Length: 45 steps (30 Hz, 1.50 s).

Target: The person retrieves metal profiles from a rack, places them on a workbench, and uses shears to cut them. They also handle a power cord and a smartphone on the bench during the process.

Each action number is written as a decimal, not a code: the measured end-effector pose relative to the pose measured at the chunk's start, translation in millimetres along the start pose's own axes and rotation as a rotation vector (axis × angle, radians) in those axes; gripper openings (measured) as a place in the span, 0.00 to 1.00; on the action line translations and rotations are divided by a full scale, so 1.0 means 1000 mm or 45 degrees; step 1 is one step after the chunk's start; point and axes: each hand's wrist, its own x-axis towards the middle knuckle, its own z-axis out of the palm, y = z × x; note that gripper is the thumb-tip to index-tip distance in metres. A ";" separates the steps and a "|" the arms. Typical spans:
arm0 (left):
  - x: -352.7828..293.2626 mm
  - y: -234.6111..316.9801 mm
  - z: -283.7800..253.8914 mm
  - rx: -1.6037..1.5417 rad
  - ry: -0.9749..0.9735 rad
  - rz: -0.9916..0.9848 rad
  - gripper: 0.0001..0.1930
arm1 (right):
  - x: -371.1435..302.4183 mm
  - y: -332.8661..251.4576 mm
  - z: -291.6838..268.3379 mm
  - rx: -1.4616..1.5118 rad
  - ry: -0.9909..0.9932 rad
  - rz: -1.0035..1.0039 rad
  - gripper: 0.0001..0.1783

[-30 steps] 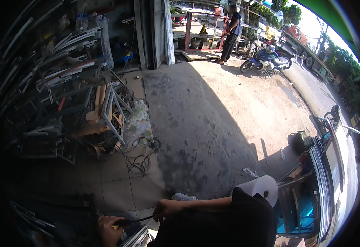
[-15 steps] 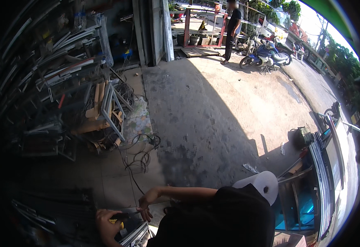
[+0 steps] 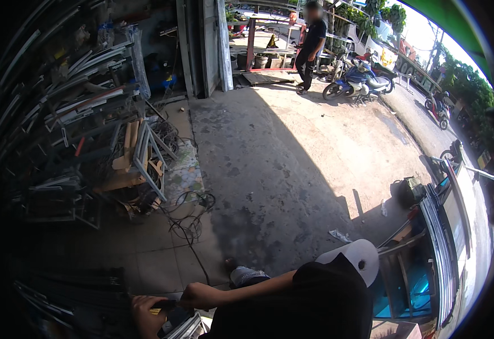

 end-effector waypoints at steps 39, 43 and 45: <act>-0.011 -0.021 -0.017 0.042 -0.047 -0.113 0.14 | -0.025 -0.008 -0.040 -0.171 -0.194 0.126 0.13; -0.015 -0.026 -0.015 -0.001 -0.026 -0.108 0.14 | -0.016 -0.010 -0.018 -0.011 -0.063 0.199 0.13; -0.015 -0.026 -0.011 -0.031 0.024 -0.072 0.14 | -0.002 -0.013 -0.007 0.083 -0.039 0.130 0.14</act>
